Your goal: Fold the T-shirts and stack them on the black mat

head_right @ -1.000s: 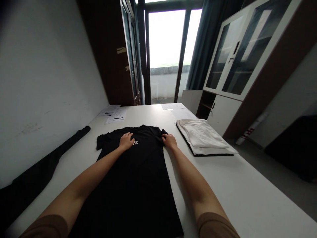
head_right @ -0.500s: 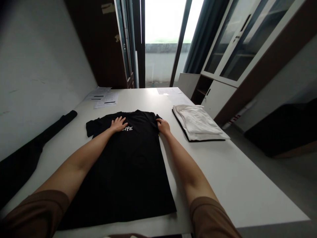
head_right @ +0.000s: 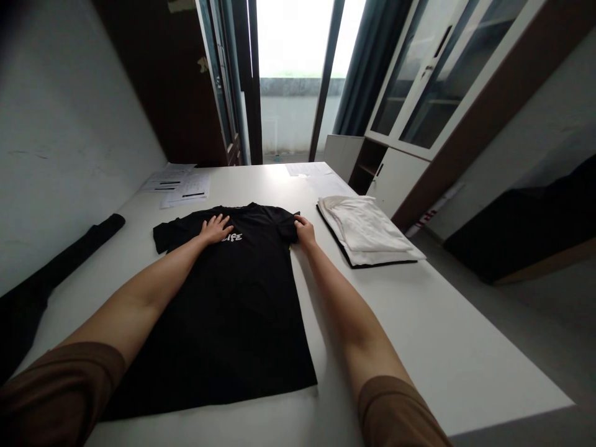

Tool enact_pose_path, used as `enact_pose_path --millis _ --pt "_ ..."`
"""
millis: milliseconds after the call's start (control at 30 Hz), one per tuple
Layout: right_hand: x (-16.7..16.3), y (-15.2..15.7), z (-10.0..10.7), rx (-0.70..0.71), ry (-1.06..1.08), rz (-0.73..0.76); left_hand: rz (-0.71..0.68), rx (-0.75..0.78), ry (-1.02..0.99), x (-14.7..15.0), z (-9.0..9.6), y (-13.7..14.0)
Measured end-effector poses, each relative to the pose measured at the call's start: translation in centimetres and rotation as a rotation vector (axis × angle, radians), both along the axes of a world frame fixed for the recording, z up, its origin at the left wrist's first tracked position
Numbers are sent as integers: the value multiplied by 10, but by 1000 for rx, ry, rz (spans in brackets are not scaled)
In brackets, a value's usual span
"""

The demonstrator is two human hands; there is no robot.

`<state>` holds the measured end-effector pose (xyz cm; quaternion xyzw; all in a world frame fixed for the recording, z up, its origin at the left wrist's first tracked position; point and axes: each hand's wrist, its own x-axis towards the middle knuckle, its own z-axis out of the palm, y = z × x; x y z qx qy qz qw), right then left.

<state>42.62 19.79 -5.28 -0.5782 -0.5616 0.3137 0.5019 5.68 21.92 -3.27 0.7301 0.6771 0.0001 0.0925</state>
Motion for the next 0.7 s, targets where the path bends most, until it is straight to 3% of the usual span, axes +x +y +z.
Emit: enact_pose_path --millis 233,333,400,467,567,633,700 --pt "-3 24 8 -143 58 -26 17 50 -53 21 27 -6" --pt "-1 28 5 -112 -48 -25 -13 118 -92 52 39 -30" --pt "0 30 2 -79 -124 -33 -119 165 -126 80 42 -58" --pt "0 32 2 -68 -167 -37 -298 176 -169 108 43 -98" --pt "-1 34 7 -95 -213 -18 -944 182 -255 145 46 -173" --pt "0 36 12 -105 -324 -7 -1248 154 -236 162 50 -221" --pt "1 38 18 -97 -466 -14 -1413 102 -199 174 57 -258"
